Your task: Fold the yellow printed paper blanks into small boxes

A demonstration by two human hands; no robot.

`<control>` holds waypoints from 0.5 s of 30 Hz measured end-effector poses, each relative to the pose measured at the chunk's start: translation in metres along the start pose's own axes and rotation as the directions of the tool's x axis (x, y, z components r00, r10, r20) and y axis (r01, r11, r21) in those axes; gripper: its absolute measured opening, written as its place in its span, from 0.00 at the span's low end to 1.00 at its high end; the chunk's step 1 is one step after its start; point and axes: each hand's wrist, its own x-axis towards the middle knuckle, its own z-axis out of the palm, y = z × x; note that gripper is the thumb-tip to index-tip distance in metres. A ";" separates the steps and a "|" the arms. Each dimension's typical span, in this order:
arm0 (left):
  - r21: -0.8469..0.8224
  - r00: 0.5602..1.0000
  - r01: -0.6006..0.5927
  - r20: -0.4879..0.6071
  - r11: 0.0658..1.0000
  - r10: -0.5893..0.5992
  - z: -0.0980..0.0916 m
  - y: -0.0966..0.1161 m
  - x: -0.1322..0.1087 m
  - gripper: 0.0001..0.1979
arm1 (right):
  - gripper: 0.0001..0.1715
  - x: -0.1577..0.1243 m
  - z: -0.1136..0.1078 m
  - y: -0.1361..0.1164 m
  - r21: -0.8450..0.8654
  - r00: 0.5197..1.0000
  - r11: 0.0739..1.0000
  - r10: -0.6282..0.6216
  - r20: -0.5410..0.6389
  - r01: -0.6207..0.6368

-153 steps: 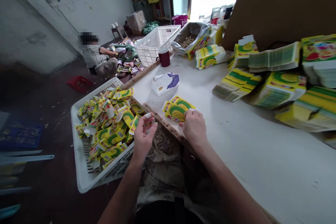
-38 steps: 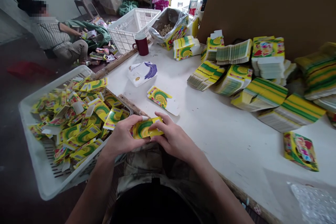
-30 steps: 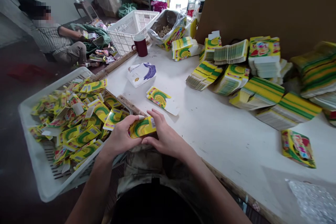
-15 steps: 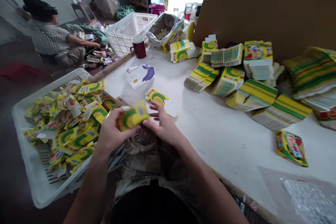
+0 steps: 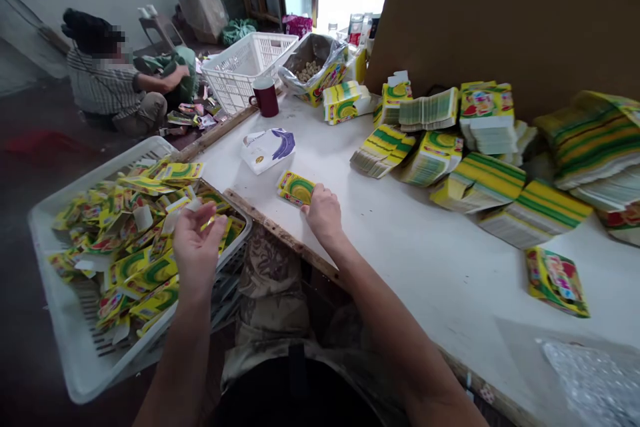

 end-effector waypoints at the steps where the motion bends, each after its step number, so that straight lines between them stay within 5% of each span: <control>1: -0.045 0.998 0.036 0.060 0.998 -0.033 0.004 0.000 -0.004 0.23 | 0.15 0.000 -0.004 0.002 0.028 1.000 1.000 0.001 -0.011 -0.001; 7: -0.363 0.908 0.322 0.381 0.874 -0.177 0.032 0.008 -0.039 0.28 | 0.10 -0.028 -0.051 0.005 0.294 0.995 0.953 -0.058 -0.075 0.078; 12: -0.655 0.905 0.409 0.380 0.636 -0.190 0.062 0.045 -0.072 0.30 | 0.11 -0.109 -0.060 -0.014 0.544 0.915 0.801 -0.378 0.138 0.249; 15: -0.676 0.914 0.406 0.313 0.615 -0.259 0.065 0.064 -0.081 0.24 | 0.12 -0.141 -0.050 -0.020 0.746 0.898 0.639 -0.419 0.134 0.187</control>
